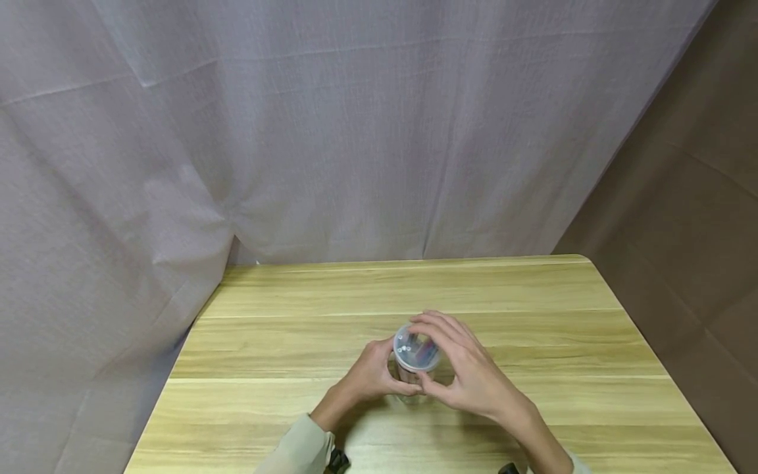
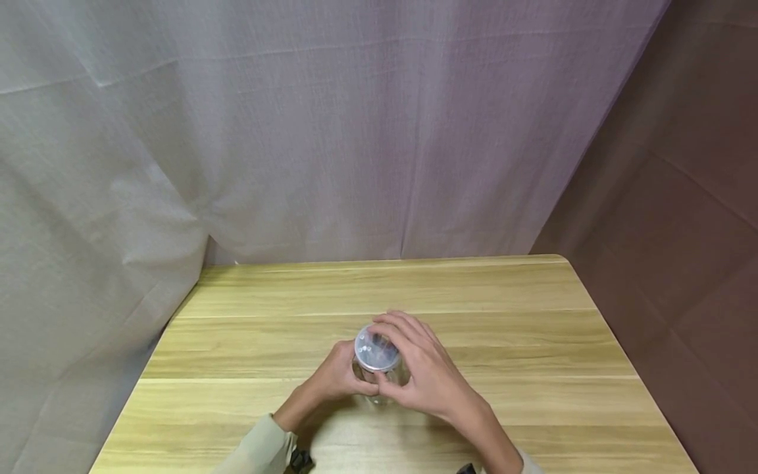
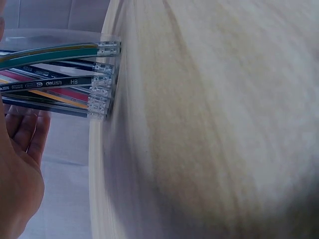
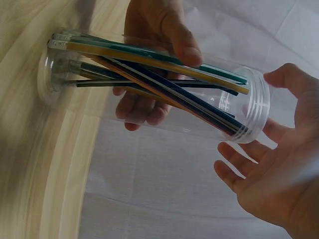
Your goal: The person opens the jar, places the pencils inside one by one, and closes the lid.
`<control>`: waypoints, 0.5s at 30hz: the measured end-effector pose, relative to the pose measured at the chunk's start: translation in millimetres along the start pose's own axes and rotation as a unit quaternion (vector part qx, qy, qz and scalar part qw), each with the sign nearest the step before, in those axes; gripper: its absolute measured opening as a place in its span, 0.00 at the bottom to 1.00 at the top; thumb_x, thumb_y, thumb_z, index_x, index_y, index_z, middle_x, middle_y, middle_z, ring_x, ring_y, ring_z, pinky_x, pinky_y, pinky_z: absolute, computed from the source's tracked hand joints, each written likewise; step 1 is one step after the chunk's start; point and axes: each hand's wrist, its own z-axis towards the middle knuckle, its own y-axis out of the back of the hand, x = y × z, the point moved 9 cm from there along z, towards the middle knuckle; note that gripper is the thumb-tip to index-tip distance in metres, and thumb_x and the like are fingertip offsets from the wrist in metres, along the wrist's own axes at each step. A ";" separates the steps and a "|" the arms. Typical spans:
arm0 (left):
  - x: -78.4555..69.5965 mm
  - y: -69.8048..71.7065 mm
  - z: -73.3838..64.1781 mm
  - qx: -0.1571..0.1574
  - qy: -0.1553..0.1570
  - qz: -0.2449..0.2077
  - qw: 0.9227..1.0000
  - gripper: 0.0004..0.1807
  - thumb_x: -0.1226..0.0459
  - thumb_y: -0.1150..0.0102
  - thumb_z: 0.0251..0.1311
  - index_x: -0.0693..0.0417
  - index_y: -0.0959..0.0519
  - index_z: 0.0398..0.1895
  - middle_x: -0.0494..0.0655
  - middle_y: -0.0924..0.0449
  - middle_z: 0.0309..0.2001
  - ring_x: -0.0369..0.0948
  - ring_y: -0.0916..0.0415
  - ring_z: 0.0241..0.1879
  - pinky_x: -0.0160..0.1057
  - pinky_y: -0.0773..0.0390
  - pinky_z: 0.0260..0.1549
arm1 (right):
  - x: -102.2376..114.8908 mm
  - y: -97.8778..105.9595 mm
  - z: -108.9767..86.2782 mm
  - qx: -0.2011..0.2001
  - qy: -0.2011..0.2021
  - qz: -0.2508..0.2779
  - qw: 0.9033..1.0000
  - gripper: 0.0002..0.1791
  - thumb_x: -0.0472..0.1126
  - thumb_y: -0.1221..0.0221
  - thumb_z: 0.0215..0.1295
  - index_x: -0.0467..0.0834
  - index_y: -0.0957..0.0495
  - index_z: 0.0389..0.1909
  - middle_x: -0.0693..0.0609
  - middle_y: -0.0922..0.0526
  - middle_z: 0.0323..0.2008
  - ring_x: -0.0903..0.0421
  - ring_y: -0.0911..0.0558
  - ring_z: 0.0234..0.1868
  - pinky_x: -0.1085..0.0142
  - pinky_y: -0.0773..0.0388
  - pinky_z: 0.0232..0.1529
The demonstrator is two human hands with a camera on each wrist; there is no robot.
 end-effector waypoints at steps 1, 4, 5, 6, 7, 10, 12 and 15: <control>-0.1 0.1 -0.1 0.000 -0.001 0.001 1.000 0.48 0.55 0.14 0.49 0.56 0.28 0.74 0.48 0.14 0.59 0.38 0.18 0.58 0.40 0.20 0.62 | -0.4 -0.1 -0.1 -0.001 -0.002 0.001 1.000 0.38 0.46 0.25 0.55 0.51 0.24 0.69 0.51 0.24 0.70 0.45 0.29 0.73 0.34 0.32 0.70; -0.1 -0.2 -0.2 0.002 0.001 0.000 1.000 0.49 0.55 0.14 0.49 0.56 0.28 0.74 0.48 0.15 0.60 0.38 0.18 0.59 0.39 0.21 0.62 | -2.3 0.7 -0.2 -0.015 -0.010 -0.005 1.000 0.37 0.48 0.24 0.56 0.50 0.23 0.67 0.49 0.23 0.67 0.48 0.27 0.69 0.37 0.28 0.67; 0.1 -0.4 -0.4 0.003 0.001 0.000 1.000 0.49 0.55 0.15 0.49 0.56 0.29 0.74 0.47 0.15 0.60 0.38 0.18 0.58 0.39 0.21 0.62 | -2.8 1.0 -0.4 -0.019 -0.013 -0.008 1.000 0.36 0.50 0.24 0.56 0.50 0.23 0.67 0.49 0.23 0.66 0.48 0.26 0.67 0.38 0.27 0.66; 0.4 -0.7 -0.5 0.004 0.003 -0.003 1.000 0.49 0.55 0.15 0.50 0.56 0.29 0.74 0.47 0.15 0.60 0.38 0.18 0.58 0.39 0.21 0.62 | -3.2 1.3 -0.6 -0.023 -0.017 -0.010 1.000 0.37 0.51 0.23 0.56 0.50 0.23 0.67 0.48 0.23 0.66 0.48 0.26 0.67 0.38 0.27 0.65; 0.7 -1.1 -0.5 0.006 0.004 -0.005 1.000 0.49 0.55 0.15 0.50 0.55 0.29 0.75 0.47 0.15 0.60 0.38 0.18 0.59 0.39 0.21 0.62 | -3.5 1.5 -0.7 -0.024 -0.020 -0.011 0.999 0.38 0.52 0.23 0.56 0.50 0.23 0.67 0.48 0.23 0.66 0.48 0.26 0.67 0.38 0.27 0.66; 0.6 -1.4 -0.6 0.007 0.004 -0.008 1.000 0.48 0.55 0.15 0.50 0.55 0.29 0.74 0.47 0.15 0.60 0.38 0.18 0.59 0.39 0.21 0.63 | -3.2 0.6 -0.8 -0.017 -0.022 -0.007 1.000 0.41 0.52 0.22 0.55 0.49 0.25 0.69 0.50 0.26 0.69 0.47 0.28 0.70 0.38 0.29 0.69; 0.9 -1.7 -0.5 0.008 0.005 -0.009 1.000 0.48 0.56 0.15 0.50 0.56 0.28 0.74 0.47 0.15 0.61 0.38 0.19 0.60 0.40 0.21 0.63 | -2.5 -0.4 -1.1 -0.009 -0.018 -0.002 1.000 0.42 0.50 0.22 0.55 0.48 0.26 0.71 0.50 0.27 0.71 0.46 0.30 0.73 0.37 0.32 0.71; 1.1 -1.4 -0.1 0.006 0.005 -0.008 1.000 0.48 0.56 0.15 0.50 0.56 0.28 0.74 0.47 0.15 0.61 0.38 0.19 0.60 0.40 0.22 0.64 | -2.7 -1.3 -1.6 -0.005 -0.015 0.004 1.000 0.42 0.47 0.23 0.55 0.48 0.27 0.72 0.50 0.26 0.71 0.47 0.30 0.73 0.37 0.32 0.71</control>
